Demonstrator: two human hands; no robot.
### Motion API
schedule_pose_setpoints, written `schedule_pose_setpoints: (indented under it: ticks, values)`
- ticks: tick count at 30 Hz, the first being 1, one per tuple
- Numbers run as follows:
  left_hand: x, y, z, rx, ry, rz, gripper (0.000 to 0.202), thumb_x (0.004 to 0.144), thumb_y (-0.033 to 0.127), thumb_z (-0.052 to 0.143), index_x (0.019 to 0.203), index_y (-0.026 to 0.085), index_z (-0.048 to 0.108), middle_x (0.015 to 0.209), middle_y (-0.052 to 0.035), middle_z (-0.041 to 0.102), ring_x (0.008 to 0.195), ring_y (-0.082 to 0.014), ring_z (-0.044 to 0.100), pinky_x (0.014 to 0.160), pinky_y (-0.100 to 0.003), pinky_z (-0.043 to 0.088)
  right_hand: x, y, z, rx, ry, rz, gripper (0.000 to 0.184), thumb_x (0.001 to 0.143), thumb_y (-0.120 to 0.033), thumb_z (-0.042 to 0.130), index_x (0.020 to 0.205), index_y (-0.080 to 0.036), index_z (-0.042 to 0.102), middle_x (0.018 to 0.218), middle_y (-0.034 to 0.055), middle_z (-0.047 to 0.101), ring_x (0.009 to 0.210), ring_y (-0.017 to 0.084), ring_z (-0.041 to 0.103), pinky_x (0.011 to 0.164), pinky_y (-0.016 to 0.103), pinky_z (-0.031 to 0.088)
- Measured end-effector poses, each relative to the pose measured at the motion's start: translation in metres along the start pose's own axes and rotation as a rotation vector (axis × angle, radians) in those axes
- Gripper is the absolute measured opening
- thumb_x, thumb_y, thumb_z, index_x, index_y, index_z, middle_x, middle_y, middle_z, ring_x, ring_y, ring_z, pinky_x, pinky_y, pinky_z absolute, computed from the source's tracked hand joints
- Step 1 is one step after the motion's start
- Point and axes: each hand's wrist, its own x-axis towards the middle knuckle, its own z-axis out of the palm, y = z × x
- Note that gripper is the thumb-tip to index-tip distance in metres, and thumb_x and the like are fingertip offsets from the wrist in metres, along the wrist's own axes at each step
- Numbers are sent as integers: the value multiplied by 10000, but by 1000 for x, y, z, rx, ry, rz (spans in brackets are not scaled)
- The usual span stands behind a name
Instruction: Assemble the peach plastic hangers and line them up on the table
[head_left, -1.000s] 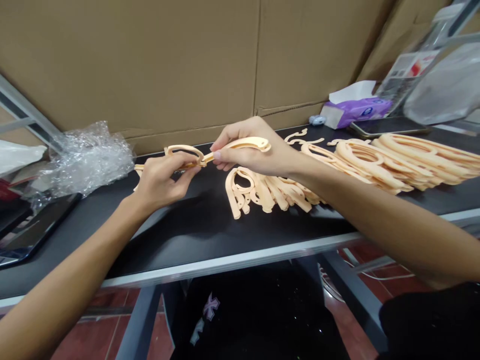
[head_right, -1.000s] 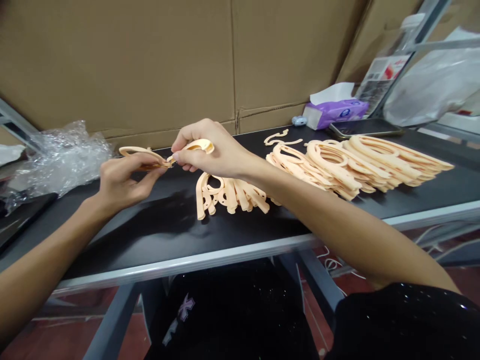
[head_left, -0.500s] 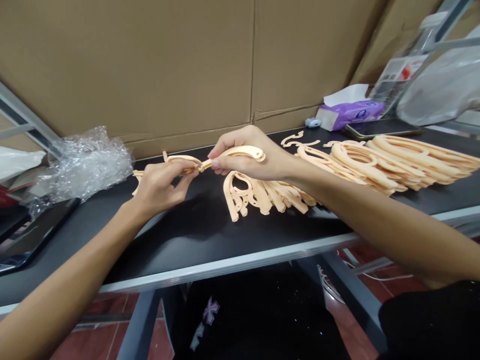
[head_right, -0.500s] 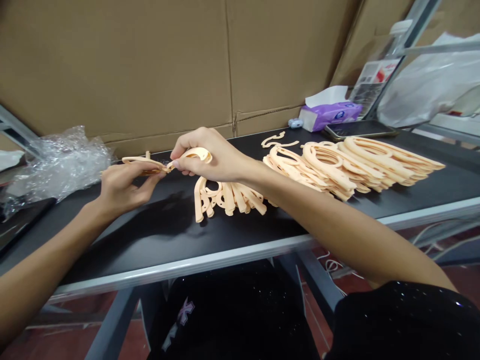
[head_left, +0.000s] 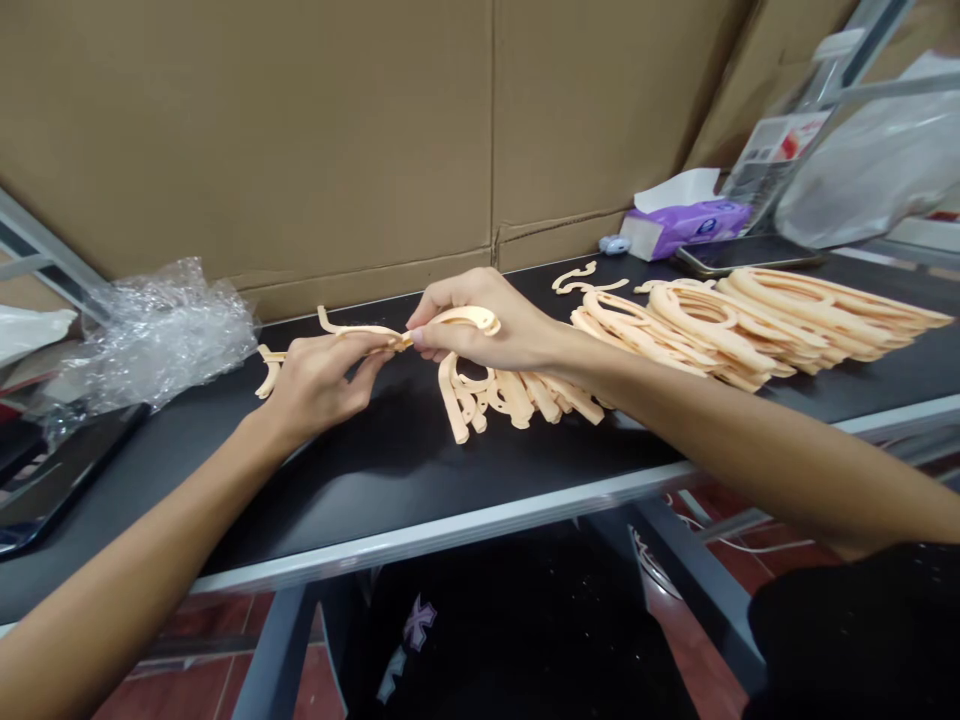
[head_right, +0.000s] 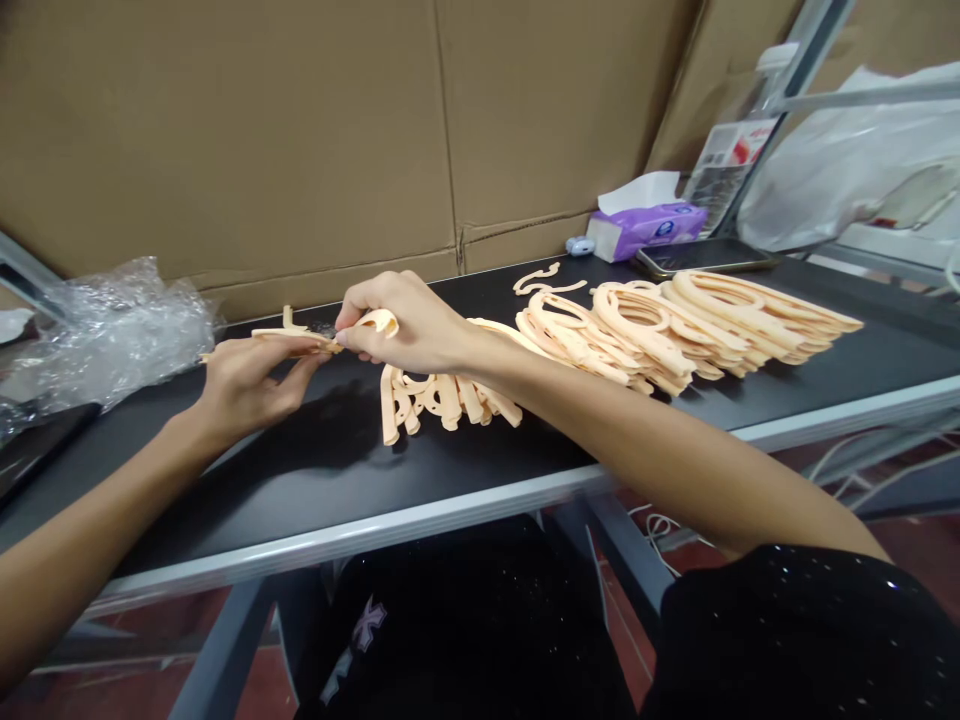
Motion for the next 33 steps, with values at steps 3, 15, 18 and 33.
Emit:
schedule_pose_setpoints:
  ticks: [3,15,18,33]
  values:
    - [0,1,0,1,23,24,109,947,166,744,1046,209,758,995,-21,853,813,-182,826,719,-228,626,0,-4,1,6,9,24,119,852,-233,639,803,-142,698,727,25,730,684,142,690,665,279,533]
    - [3,11,-1,46,15,-104,26,974,227,713,978,235,738,957,-8,851,773,-183,817,678,-247,621,1,-15,13,138,147,207,134,823,-224,648,708,-158,670,670,46,710,634,156,693,639,284,594]
    - [3,14,1,3,14,-197,33,972,223,705,964,228,736,972,-29,849,825,-205,823,720,-266,638,2,-17,15,228,166,275,151,825,-221,661,682,-178,635,657,50,703,635,168,707,612,278,617]
    - [5,3,-4,98,87,-194,130,936,204,749,1054,226,700,937,23,833,727,-161,794,644,-243,621,17,-27,-13,281,155,427,193,841,-289,800,849,-164,654,670,63,714,630,180,714,570,272,634]
